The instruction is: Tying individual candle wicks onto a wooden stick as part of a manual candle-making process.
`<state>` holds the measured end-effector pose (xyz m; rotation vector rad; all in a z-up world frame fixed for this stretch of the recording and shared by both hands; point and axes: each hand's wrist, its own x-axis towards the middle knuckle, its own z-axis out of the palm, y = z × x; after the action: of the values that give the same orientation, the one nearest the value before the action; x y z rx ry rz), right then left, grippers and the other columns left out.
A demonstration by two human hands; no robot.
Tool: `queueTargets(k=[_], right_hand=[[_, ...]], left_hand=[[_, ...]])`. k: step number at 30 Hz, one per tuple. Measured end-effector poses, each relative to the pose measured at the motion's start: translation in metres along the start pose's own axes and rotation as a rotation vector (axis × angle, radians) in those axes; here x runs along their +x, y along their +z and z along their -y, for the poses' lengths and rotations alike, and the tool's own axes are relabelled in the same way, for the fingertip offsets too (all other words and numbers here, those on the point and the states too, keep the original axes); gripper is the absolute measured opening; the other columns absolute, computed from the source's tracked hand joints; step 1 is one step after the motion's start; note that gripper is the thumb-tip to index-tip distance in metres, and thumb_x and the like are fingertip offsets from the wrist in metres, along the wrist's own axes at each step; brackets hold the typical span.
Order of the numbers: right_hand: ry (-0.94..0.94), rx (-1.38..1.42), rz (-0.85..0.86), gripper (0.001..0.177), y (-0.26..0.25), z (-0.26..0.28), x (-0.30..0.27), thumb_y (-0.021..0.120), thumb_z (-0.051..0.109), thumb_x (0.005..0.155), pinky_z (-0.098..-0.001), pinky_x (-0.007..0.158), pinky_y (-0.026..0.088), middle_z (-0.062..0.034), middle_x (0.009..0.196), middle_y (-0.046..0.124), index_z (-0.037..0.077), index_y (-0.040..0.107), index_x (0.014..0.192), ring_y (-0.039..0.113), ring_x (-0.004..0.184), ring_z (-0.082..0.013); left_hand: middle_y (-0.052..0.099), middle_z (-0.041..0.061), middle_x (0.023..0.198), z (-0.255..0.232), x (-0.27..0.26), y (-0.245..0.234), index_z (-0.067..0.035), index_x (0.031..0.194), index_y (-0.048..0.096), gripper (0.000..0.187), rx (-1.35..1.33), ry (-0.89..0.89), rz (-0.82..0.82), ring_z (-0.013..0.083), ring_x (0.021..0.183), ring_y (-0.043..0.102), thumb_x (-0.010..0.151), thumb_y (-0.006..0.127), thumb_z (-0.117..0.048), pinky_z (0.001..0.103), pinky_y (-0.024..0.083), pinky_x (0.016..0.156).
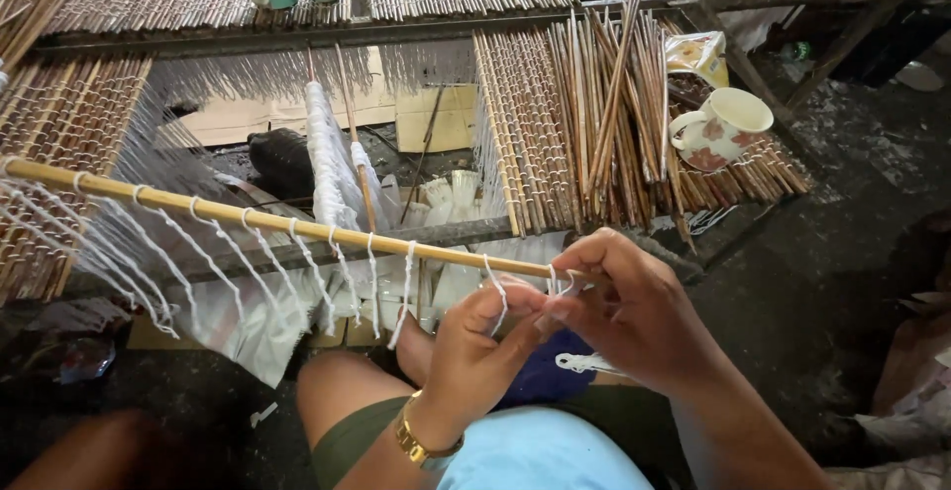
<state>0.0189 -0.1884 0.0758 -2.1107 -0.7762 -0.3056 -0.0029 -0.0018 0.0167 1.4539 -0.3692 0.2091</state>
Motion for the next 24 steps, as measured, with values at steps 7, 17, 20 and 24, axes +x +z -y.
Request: queueTargets(k=[7, 17, 20, 24], right_hand=[[0.034, -0.078, -0.058, 0.014, 0.005, -0.001, -0.002, 0.062, 0.022, 0.099, -0.0269, 0.054, 0.043, 0.0018, 0.073, 0.059, 0.01, 0.066, 0.106, 0.05, 0.055, -0.0092], [-0.096, -0.007, 0.019, 0.024, -0.006, 0.021, 0.007, 0.044, 0.018, 0.105, -0.0314, 0.065, 0.046, -0.007, 0.092, 0.061, 0.009, 0.064, 0.115, 0.059, 0.072, -0.0175], [-0.162, -0.071, 0.037, 0.027, -0.006, 0.023, 0.01, 0.042, 0.015, 0.105, -0.0359, 0.075, 0.05, -0.0125, 0.099, 0.063, 0.007, 0.063, 0.12, 0.064, 0.084, -0.0245], [-0.227, -0.164, -0.016, 0.025, -0.003, 0.011, 0.009, 0.045, 0.016, 0.106, -0.0389, 0.075, 0.05, -0.0121, 0.098, 0.066, 0.01, 0.065, 0.119, 0.065, 0.084, -0.0254]], left_hand=[[0.075, 0.016, 0.098, 0.008, 0.001, 0.006, 0.001, 0.104, 0.072, 0.016, -0.439, -0.21, -0.089, 0.0281, 0.093, 0.075, 0.093, 0.067, -0.011, 0.047, 0.07, 0.081], [0.068, 0.015, 0.106, 0.021, 0.0, -0.011, -0.004, 0.104, 0.06, 0.02, -0.788, 0.18, 0.033, 0.0269, 0.106, 0.064, 0.108, 0.049, -0.021, 0.043, 0.045, 0.108], [0.069, 0.012, 0.094, 0.02, 0.005, 0.001, -0.005, 0.095, 0.065, 0.029, -0.947, 0.12, 0.132, 0.025, 0.097, 0.064, 0.109, 0.046, -0.02, 0.041, 0.046, 0.105], [0.05, 0.011, 0.085, 0.008, 0.004, 0.008, -0.004, 0.086, 0.05, 0.032, -1.289, 0.06, 0.124, 0.0226, 0.075, 0.054, 0.108, 0.035, -0.02, 0.033, 0.054, 0.066]])
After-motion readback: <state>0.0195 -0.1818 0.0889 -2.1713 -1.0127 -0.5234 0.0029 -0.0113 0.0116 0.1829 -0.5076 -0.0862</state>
